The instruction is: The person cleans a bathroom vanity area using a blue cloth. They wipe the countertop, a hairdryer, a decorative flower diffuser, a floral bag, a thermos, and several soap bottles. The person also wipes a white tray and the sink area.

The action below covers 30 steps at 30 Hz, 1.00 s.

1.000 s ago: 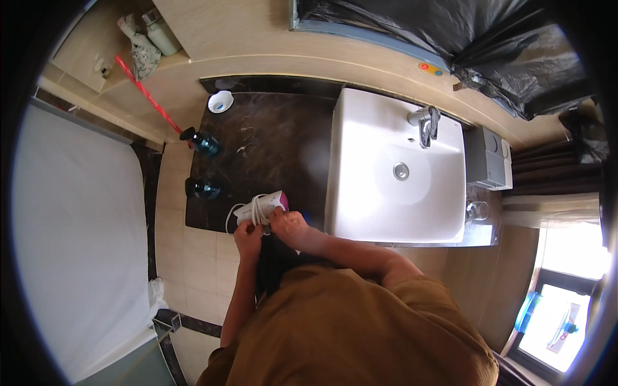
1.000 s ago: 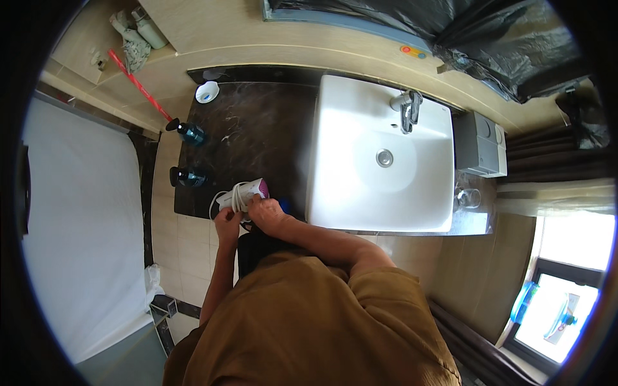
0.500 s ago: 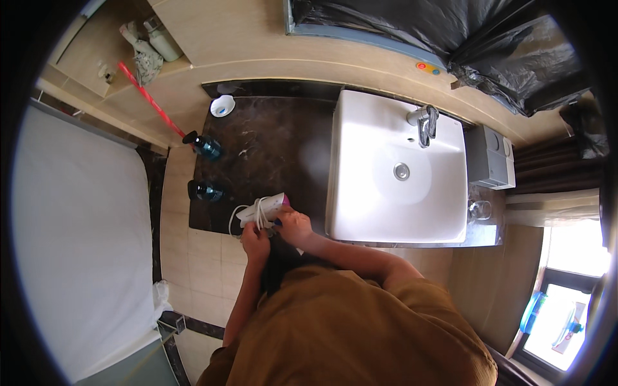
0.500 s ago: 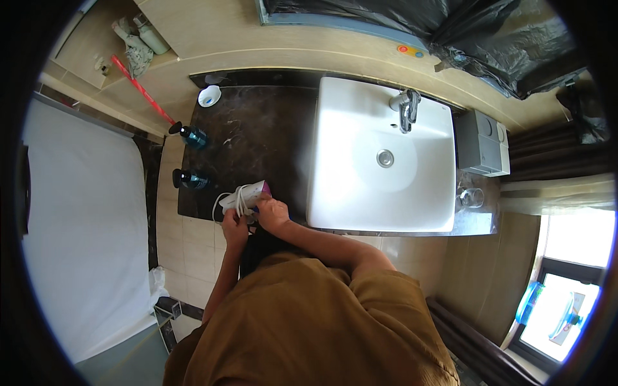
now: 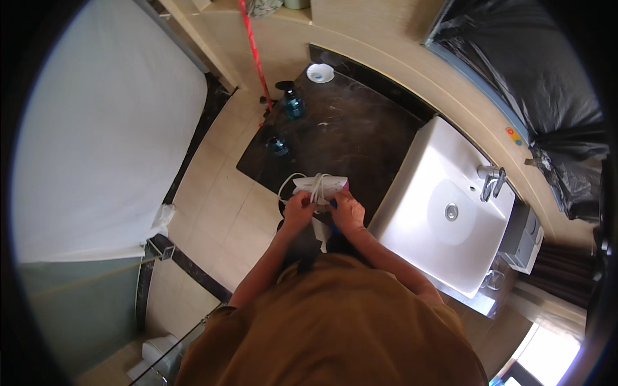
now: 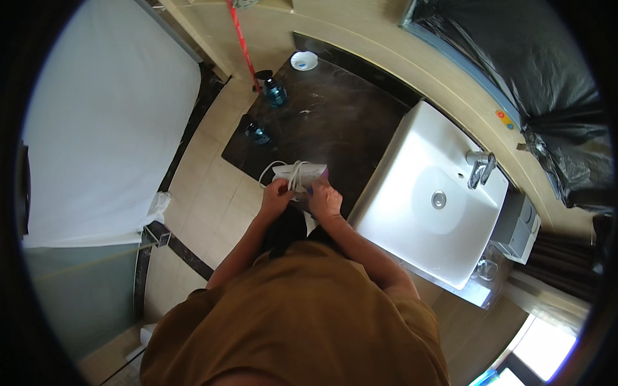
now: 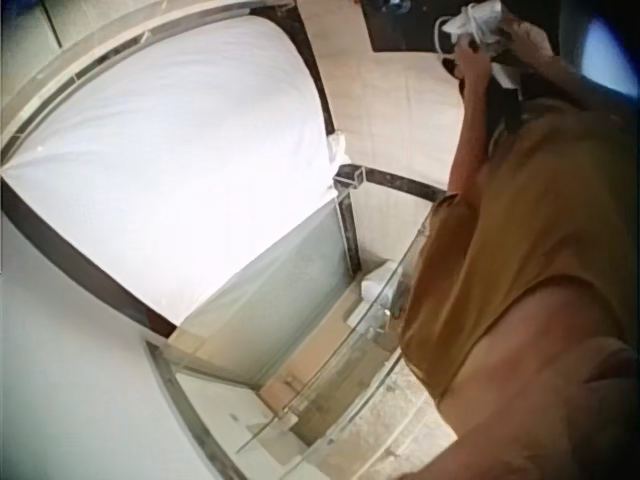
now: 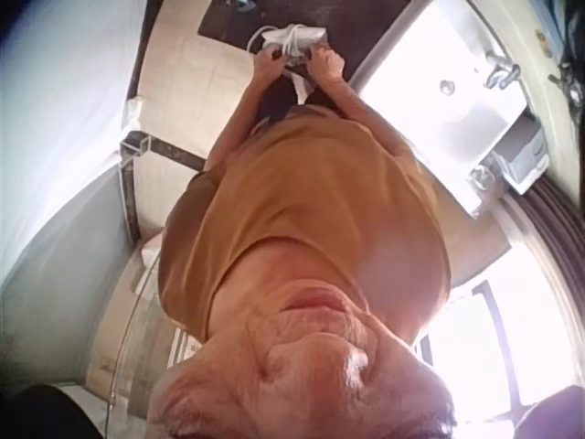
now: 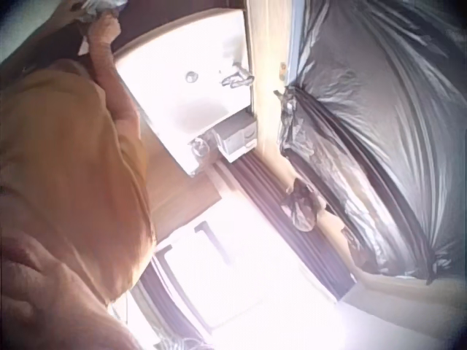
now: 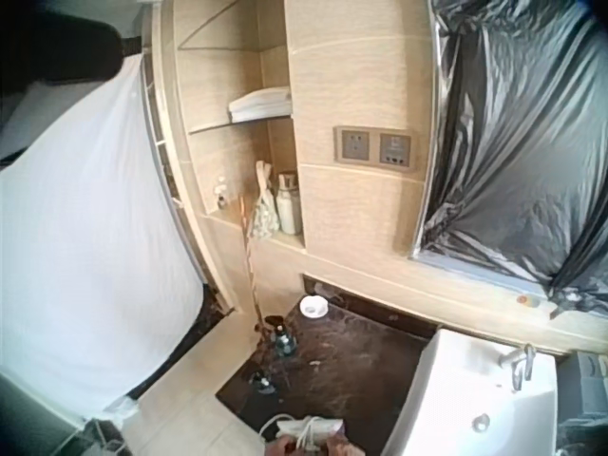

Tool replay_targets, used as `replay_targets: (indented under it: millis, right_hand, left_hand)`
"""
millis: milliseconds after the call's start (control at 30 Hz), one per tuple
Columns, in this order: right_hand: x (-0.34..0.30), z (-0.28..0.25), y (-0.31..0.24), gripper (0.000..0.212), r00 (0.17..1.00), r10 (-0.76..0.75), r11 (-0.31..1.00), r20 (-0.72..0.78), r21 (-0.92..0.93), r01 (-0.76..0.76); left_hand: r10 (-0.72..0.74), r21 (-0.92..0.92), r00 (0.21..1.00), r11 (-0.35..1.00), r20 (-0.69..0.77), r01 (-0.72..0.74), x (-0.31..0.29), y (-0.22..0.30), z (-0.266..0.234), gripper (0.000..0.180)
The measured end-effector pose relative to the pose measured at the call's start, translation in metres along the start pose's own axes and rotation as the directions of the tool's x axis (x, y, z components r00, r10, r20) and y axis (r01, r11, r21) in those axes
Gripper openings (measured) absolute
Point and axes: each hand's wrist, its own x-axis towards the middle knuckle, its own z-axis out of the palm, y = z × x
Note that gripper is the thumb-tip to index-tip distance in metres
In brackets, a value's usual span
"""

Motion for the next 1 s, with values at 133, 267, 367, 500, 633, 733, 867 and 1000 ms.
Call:
replay_targets:
  millis: [133, 267, 367, 500, 633, 733, 867, 1000]
  right_hand:
    - [0.005, 0.005, 0.015, 0.023, 0.989, -0.149, 0.989, -0.022, -0.010, 0.149]
    - [-0.003, 0.009, 0.019, 0.023, 0.948, -0.309, 0.951, -0.079, -0.018, 0.309]
    - [-0.002, 0.013, 0.019, 0.022, 0.926, -0.370, 0.912, -0.075, -0.221, 0.346]
    - [-0.001, 0.013, 0.014, 0.025, 0.950, -0.311, 0.926, -0.011, -0.228, 0.301]
    - [-0.002, 0.011, 0.008, 0.019, 0.934, -0.358, 0.909, -0.006, -0.230, 0.347]
    - [0.001, 0.012, 0.010, 0.022, 0.946, -0.324, 0.920, 0.005, -0.232, 0.316]
    - [0.002, 0.014, 0.011, 0.026, 0.951, -0.308, 0.935, -0.021, -0.191, 0.299]
    - [0.004, 0.013, 0.011, 0.027, 0.950, -0.310, 0.939, -0.020, -0.163, 0.303]
  left_hand:
    - [0.076, 0.216, 0.990, 0.975, -0.120, -0.049, -0.009, 0.017, 0.011, 0.016]
    - [0.054, 0.230, 0.982, 0.973, -0.180, -0.011, -0.021, 0.021, 0.019, 0.013]
    - [0.101, 0.266, 0.982, 0.962, -0.157, -0.056, -0.018, 0.023, 0.018, 0.017]
    - [0.038, 0.290, 0.987, 0.957, -0.157, 0.009, -0.018, 0.024, 0.015, 0.020]
    - [0.077, 0.296, 0.968, 0.955, -0.241, -0.002, -0.020, 0.014, 0.014, 0.024]
    - [-0.055, 0.212, 0.989, 0.974, -0.139, 0.084, -0.019, 0.031, 0.005, 0.018]
    - [-0.061, 0.226, 0.989, 0.970, -0.137, 0.091, -0.020, 0.036, 0.002, 0.020]
    - [-0.121, 0.118, 0.988, 0.984, -0.092, 0.132, -0.018, 0.030, -0.002, 0.024]
